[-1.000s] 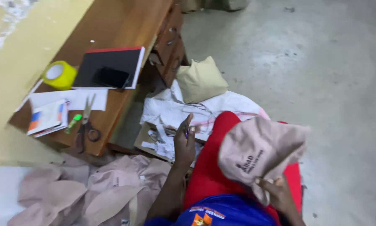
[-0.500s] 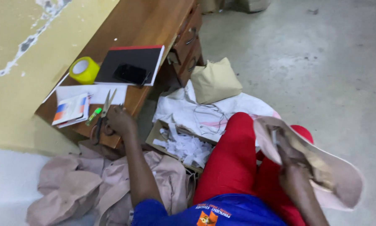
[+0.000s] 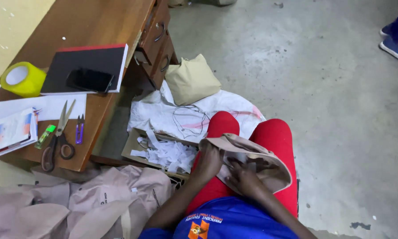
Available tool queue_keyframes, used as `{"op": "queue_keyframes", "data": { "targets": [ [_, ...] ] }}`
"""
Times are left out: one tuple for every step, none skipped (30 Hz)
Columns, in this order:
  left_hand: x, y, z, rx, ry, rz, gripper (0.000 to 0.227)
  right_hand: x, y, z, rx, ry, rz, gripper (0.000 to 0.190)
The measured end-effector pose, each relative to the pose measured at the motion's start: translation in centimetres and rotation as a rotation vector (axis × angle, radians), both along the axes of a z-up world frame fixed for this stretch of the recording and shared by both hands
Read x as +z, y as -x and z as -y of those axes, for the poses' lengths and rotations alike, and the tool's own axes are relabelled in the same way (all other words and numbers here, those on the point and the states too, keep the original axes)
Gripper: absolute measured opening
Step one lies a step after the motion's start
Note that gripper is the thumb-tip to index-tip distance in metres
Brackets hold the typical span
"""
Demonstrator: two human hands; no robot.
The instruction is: Trim excess threads and remove paper inserts from bucket hats using scissors
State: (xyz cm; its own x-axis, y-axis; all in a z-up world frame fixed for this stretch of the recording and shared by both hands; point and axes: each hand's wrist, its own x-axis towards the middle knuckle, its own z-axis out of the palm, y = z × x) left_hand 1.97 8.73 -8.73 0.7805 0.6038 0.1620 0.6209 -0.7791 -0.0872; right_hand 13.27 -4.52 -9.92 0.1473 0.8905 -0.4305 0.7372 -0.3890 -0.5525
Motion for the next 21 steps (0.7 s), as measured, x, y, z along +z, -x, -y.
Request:
{"op": "queue_keyframes", "data": {
  "targets": [
    [-1.6,-0.2,-0.2,0.001,0.010,-0.004,0.039,1.3,0.1,0.5,0.001,0.010,-0.004,0.069],
    [-3.1,-0.6,-1.0,-0.047,0.035,0.077,0.037,2.7,0.0,0.5,-0.081,0.079,-0.059,0.077],
    [-4.6,-1.1,-1.7,-0.095,0.059,0.157,0.035,4.1,-0.1,0.5,-0.164,0.147,-0.115,0.087],
    [-6.2,-1.8,-1.8,-0.097,0.060,0.155,0.035,5.4,-0.3,0.5,-0.166,0.148,-0.117,0.087],
    [-7.8,-2.4,-1.8,-0.162,0.099,0.276,0.033,6.7,-0.5,0.5,-0.200,0.121,-0.143,0.072],
    [-9.4,-3.3,-2.0,-0.224,0.135,0.401,0.031,8.1,-0.9,0.3,-0.230,0.092,-0.165,0.084],
    [-10.8,-3.8,-2.4,-0.223,0.134,0.403,0.031,7.9,-1.5,0.3,-0.228,0.090,-0.163,0.084],
    [-12.4,-3.8,-2.2,-0.279,0.177,0.521,0.030,7.6,-1.8,0.7,-0.271,-0.004,-0.232,0.078],
    [-14.0,-3.7,-1.9,-0.334,0.219,0.640,0.030,7.4,-2.1,1.2,-0.314,-0.098,-0.301,0.072],
    [-13.3,-2.9,-2.0,-0.338,0.216,0.638,0.030,7.0,-3.0,1.3,-0.316,-0.103,-0.302,0.072],
    [-12.5,-2.2,-2.0,-0.396,0.774,0.692,0.016,6.7,-3.9,1.4,-0.387,-0.260,-0.398,0.065],
    [-11.6,-1.7,-2.3,-0.447,1.338,0.701,0.009,6.4,-4.8,1.5,-0.470,-0.427,-0.491,0.059],
    [-12.4,-1.1,-3.2,-0.462,1.337,0.686,0.009,6.6,-6.4,0.7,-0.485,-0.439,-0.492,0.059],
    [-13.5,0.1,-3.3,-0.424,1.436,0.702,0.018,6.6,-7.7,0.7,-0.602,-0.473,-0.569,0.045],
    [-14.6,1.2,-3.5,-0.383,1.533,0.715,0.027,6.6,-9.0,0.6,-0.720,-0.506,-0.646,0.050],
    [-13.5,1.2,-3.5,-0.388,1.539,0.707,0.027,3.4,-10.1,0.2,-0.731,-0.507,-0.645,0.050],
    [-12.4,1.2,-3.4,-0.567,1.553,0.879,0.022,0.3,-11.1,-0.1,-0.756,-0.452,-0.969,0.037],
    [-11.2,1.4,-3.7,-0.749,1.550,1.050,0.021,-2.8,-12.1,-0.7,-0.762,-0.391,-1.295,0.030],
    [-12.8,1.4,-3.8,-0.754,1.553,1.041,0.021,-4.9,-12.5,-0.5,-0.768,-0.398,-1.298,0.030],
    [-14.4,1.3,-3.8,-0.688,1.691,1.206,0.023,-7.0,-13.2,-0.4,-0.709,-0.412,-1.474,0.022],
    [-15.9,1.2,-3.8,-0.612,1.825,1.373,0.029,-9.1,-13.9,-0.4,-0.643,-0.423,-1.649,0.013]
  ]
}}
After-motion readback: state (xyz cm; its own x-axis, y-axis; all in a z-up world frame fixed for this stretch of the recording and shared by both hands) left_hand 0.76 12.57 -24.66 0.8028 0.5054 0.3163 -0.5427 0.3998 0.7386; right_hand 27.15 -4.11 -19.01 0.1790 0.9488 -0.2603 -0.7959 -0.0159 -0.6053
